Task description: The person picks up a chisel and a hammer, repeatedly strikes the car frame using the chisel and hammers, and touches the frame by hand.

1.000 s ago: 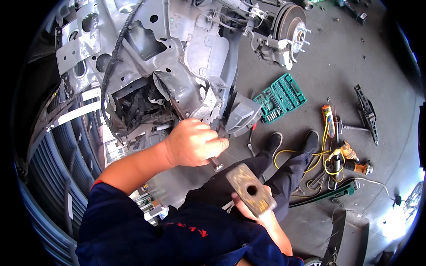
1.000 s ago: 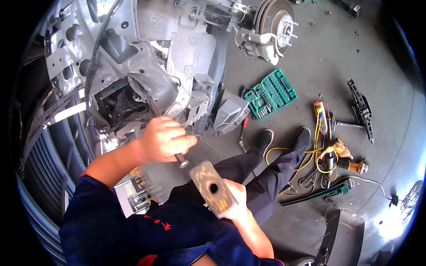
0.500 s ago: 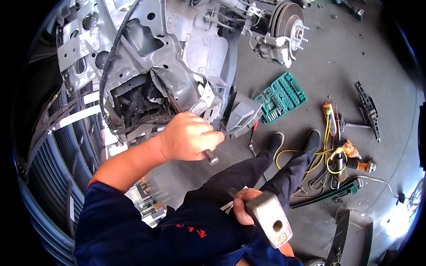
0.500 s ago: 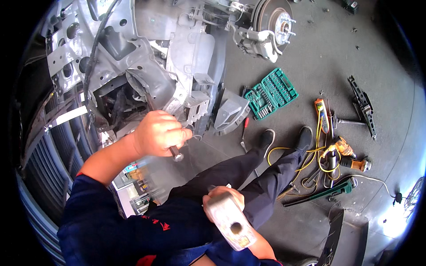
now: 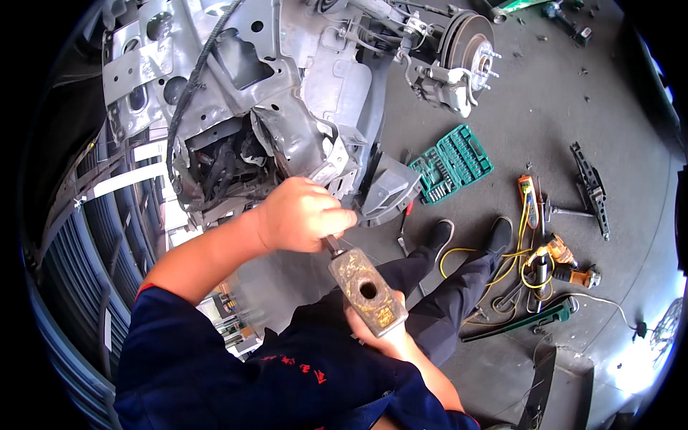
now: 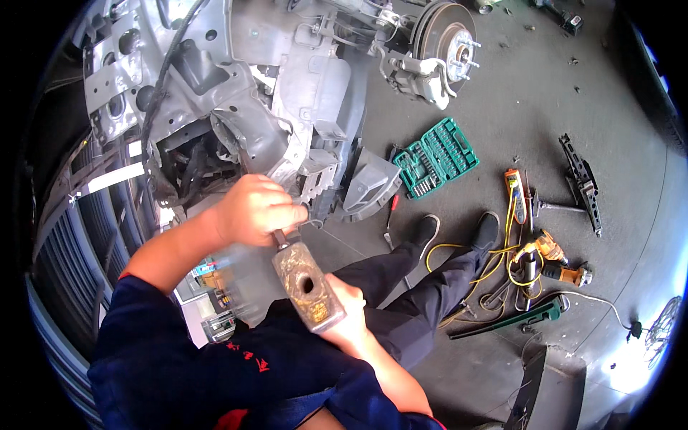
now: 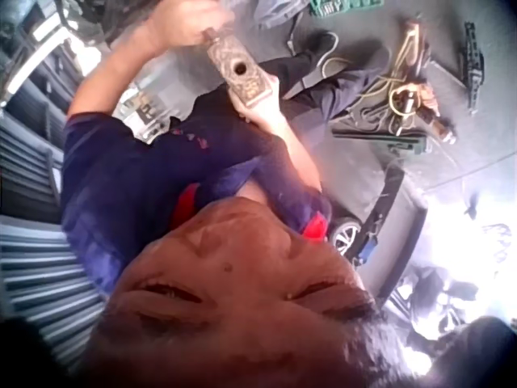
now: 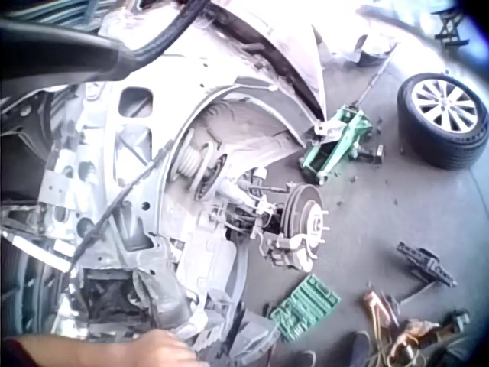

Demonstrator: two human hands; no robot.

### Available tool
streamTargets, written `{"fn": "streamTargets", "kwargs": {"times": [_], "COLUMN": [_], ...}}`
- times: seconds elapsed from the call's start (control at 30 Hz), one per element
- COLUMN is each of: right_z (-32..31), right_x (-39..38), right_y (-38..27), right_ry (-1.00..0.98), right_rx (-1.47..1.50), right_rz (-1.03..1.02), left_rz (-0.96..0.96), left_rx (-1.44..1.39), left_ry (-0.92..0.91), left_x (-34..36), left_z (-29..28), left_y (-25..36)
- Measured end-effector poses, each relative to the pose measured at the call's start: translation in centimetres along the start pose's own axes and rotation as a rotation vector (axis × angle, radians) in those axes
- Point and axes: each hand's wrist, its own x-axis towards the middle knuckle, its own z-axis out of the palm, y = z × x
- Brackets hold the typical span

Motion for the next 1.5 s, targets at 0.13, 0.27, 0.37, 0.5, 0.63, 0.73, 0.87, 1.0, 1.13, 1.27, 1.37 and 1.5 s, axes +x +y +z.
{"fn": "streamTargets", "kwargs": {"times": [0.13, 0.27, 0.37, 0.5, 0.63, 0.73, 0.87, 1.0, 1.13, 1.27, 1.37, 1.5], "right_z": [-2.5, -4.5, -2.4, -0.7, -4.7, -6.4, -2.6, 3.5, 6.4, 5.4, 0.8, 0.8], "right_x": [1.9, -3.7, -1.3, 1.8, -0.5, -1.9, -2.7, -0.7, 0.6, -0.5, -4.9, -5.3], "right_y": [-4.7, -3.5, -3.8, -4.7, -9.0, -9.1, -9.3, -8.8, -8.7, -12.7, -14.4, -16.7], "right_ry": [0.006, 0.16, -0.048, 0.085, 0.46, 0.536, 0.496, 0.259, 0.299, 0.579, 0.709, 0.925], "right_rx": [0.109, 0.474, 0.021, -0.077, 0.275, 0.332, 0.674, 0.673, 0.501, 0.223, 0.187, 0.523], "right_rz": [0.314, 0.291, 0.248, 0.28, 0.409, 0.157, 0.235, 0.42, 0.453, 0.396, 0.222, -0.172], "left_rz": [-0.024, 0.007, 0.006, -0.026, -0.055, -0.096, -0.166, -0.134, -0.185, -0.243, -0.252, -0.297], "left_rx": [0.015, -0.002, -0.058, -0.012, 0.013, -0.01, 0.02, 0.088, 0.015, 0.008, 0.008, 0.005], "left_ry": [0.021, 0.039, 0.031, -0.007, 0.02, 0.135, 0.321, 0.559, 0.599, 0.483, 0.448, 0.367], "left_x": [-1.0, -1.0, -1.1, -1.4, -2.3, -2.3, -2.0, -1.2, -0.6, -1.1, -1.6, -1.7], "left_z": [0.2, 0.1, -0.1, 0.7, 0.8, 1.7, 2.8, 4.0, 3.8, 3.6, 3.2, 2.5], "left_y": [-0.8, -0.4, -0.2, -0.9, -0.7, -0.6, 0.0, -0.5, -0.4, -1.0, -0.7, 0.0]}}
